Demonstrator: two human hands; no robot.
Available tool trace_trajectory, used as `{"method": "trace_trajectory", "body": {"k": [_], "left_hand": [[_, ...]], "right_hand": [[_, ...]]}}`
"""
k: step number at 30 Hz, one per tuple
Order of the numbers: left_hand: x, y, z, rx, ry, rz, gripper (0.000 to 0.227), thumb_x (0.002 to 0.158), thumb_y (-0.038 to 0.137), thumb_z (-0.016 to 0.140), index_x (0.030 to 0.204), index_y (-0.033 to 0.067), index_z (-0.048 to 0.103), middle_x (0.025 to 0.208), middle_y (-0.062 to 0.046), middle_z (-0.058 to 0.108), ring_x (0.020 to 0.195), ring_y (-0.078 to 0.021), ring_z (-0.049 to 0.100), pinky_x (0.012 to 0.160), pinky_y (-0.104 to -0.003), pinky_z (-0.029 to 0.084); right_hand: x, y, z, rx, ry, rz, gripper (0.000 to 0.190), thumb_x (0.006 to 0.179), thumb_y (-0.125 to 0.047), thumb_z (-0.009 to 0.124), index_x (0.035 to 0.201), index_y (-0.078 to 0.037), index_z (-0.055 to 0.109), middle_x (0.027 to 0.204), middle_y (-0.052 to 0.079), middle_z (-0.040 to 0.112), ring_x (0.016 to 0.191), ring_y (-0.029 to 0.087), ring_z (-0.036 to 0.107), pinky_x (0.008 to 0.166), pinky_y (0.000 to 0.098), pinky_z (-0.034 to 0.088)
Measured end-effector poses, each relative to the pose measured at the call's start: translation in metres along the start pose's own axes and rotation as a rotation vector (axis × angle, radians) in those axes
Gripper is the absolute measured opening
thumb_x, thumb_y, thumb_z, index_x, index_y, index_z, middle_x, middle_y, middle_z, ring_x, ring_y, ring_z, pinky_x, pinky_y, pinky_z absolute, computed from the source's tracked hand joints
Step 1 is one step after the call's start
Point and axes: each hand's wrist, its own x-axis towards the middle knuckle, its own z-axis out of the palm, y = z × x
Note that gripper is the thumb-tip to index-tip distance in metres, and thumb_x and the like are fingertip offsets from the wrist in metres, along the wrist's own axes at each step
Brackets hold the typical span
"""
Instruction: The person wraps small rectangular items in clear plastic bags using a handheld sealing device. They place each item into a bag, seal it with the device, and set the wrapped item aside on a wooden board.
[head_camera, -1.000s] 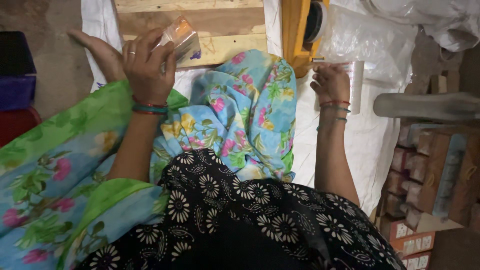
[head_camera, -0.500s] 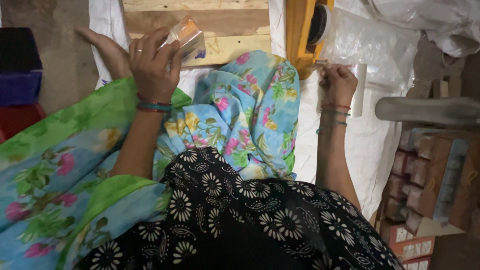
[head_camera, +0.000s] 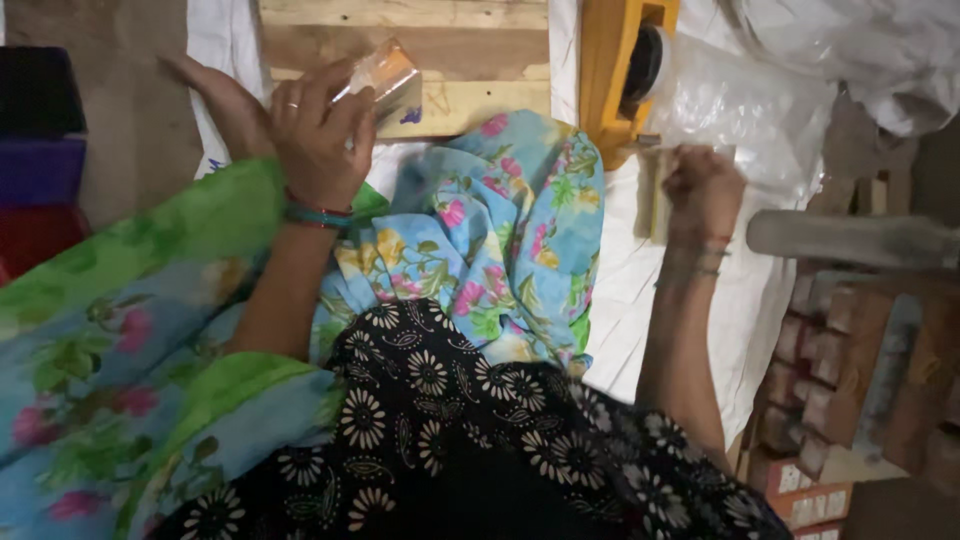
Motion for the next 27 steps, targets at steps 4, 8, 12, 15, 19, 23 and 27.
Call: {"method": "trace_trajectory", "body": {"k": [4, 8, 12, 15, 19, 23, 27], "left_hand": [[-0.006, 0.001, -0.002, 0.007, 0.032, -0.006, 0.013, 0.096, 0.006, 0.078, 0.107, 0.0070, 0.071, 0.128, -0.010, 0.065, 0.116, -0.0330, 0.061, 0.102, -0.047, 0.047], [-0.003, 0.001, 0.000, 0.009, 0.012, -0.015, 0.012, 0.100, 0.006, 0.079, 0.105, 0.0059, 0.069, 0.130, -0.008, 0.066, 0.114, -0.0318, 0.061, 0.103, -0.047, 0.047], [-0.008, -0.003, 0.003, 0.003, 0.014, -0.012, 0.012, 0.096, 0.005, 0.077, 0.106, 0.0058, 0.070, 0.131, -0.009, 0.066, 0.115, -0.0321, 0.060, 0.104, -0.047, 0.047], [-0.016, -0.009, 0.010, 0.010, -0.005, -0.064, 0.011, 0.098, 0.013, 0.080, 0.104, 0.0095, 0.071, 0.129, -0.007, 0.066, 0.118, -0.0298, 0.061, 0.105, -0.049, 0.045], [-0.021, -0.018, 0.021, 0.083, 0.028, -0.019, 0.014, 0.096, 0.020, 0.079, 0.109, 0.0154, 0.076, 0.130, -0.004, 0.067, 0.119, -0.0295, 0.060, 0.106, -0.050, 0.043], [-0.024, -0.019, 0.029, 0.114, 0.072, -0.057, 0.012, 0.093, 0.023, 0.078, 0.104, 0.0184, 0.076, 0.124, -0.002, 0.067, 0.116, -0.0305, 0.060, 0.107, -0.050, 0.043], [-0.019, -0.015, 0.023, 0.039, 0.069, -0.079, 0.010, 0.094, 0.020, 0.078, 0.101, 0.0138, 0.073, 0.126, -0.005, 0.066, 0.120, -0.0295, 0.061, 0.107, -0.045, 0.045]], "right_hand": [[-0.012, 0.045, -0.007, 0.008, 0.032, 0.082, 0.007, 0.092, 0.004, 0.067, 0.090, -0.003, 0.065, 0.079, 0.005, 0.064, 0.063, 0.012, 0.057, 0.052, 0.0233, 0.044], [-0.006, 0.078, -0.010, -0.023, 0.077, 0.098, 0.005, 0.092, 0.002, 0.068, 0.092, -0.003, 0.068, 0.077, 0.006, 0.063, 0.059, 0.011, 0.050, 0.051, 0.0232, 0.039], [0.015, 0.102, -0.002, 0.249, -0.042, 0.346, 0.003, 0.093, -0.005, 0.066, 0.090, -0.007, 0.067, 0.075, 0.001, 0.060, 0.061, 0.010, 0.050, 0.056, 0.0229, 0.043], [0.029, 0.122, -0.005, 0.330, -0.188, 0.428, 0.010, 0.097, -0.007, 0.068, 0.088, -0.006, 0.065, 0.073, 0.000, 0.056, 0.062, 0.010, 0.047, 0.058, 0.0227, 0.042], [0.051, 0.126, -0.010, 0.245, -0.392, 0.424, 0.008, 0.091, -0.006, 0.067, 0.085, -0.008, 0.063, 0.070, -0.002, 0.054, 0.060, 0.011, 0.046, 0.057, 0.0243, 0.043], [0.056, 0.119, -0.001, 0.095, -0.171, 0.499, 0.004, 0.094, -0.009, 0.067, 0.092, -0.007, 0.070, 0.082, 0.003, 0.067, 0.072, 0.016, 0.061, 0.066, 0.0275, 0.052], [0.044, 0.116, 0.018, 0.070, -0.117, 0.464, 0.007, 0.092, -0.012, 0.065, 0.091, -0.006, 0.068, 0.079, 0.007, 0.069, 0.066, 0.022, 0.064, 0.059, 0.0347, 0.054]]}}
